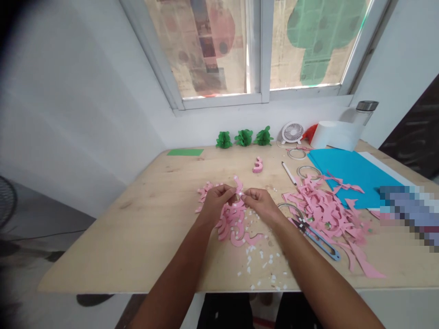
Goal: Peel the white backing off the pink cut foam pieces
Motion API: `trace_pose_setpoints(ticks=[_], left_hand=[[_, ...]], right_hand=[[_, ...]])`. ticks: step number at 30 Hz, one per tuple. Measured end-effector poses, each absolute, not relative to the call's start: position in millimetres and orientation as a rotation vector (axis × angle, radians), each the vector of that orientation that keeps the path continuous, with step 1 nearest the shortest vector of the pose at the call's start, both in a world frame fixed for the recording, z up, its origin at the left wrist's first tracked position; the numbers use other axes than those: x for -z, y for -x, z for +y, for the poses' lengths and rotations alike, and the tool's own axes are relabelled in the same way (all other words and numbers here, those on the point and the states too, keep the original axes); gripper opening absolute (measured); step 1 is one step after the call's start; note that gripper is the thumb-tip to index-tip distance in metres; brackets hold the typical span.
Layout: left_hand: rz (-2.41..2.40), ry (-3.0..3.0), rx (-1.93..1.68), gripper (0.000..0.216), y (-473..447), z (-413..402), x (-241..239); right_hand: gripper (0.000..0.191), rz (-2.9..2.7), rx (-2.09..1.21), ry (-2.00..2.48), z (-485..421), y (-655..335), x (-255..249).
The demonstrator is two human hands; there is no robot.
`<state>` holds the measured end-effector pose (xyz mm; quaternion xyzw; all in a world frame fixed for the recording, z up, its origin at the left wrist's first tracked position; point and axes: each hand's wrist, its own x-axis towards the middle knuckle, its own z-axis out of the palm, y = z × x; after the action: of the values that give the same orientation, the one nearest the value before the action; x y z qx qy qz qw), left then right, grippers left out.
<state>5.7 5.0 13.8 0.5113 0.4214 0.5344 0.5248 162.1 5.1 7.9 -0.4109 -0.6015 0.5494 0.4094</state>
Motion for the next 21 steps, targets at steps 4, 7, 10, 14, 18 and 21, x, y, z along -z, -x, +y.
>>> trace_pose_setpoints(ticks=[4, 7, 10, 14, 18, 21], left_hand=[[1.021, -1.21, -1.285, 0.021, -6.3, 5.3, -13.2], [1.002, -1.201, -1.266, 0.022, -5.8, 5.4, -12.5], [0.993, -1.202, -1.191, 0.024, -4.2, 4.8, -12.6], [0.963, -1.237, -1.015, 0.027, -1.0, 2.8, -13.9], [0.915, -1.266, -0.881, 0.023, 1.7, 0.7, -16.0], [0.893, -1.251, -0.872, 0.021, 3.0, 0.7, -17.1]], right_hand=[[0.024, -1.509, -1.386, 1.026, 5.0, -162.3, -6.4], [0.024, -1.517, -1.371, 1.041, 5.3, -162.8, -7.4], [0.024, -1.501, -1.331, 1.068, 5.2, -163.4, -9.7], [0.024, -1.466, -1.305, 1.094, 3.8, -163.9, -13.9], [0.026, -1.445, -1.305, 1.123, 1.7, -163.1, -18.8], [0.026, -1.426, -1.326, 1.109, 0.8, -162.5, -21.5]])
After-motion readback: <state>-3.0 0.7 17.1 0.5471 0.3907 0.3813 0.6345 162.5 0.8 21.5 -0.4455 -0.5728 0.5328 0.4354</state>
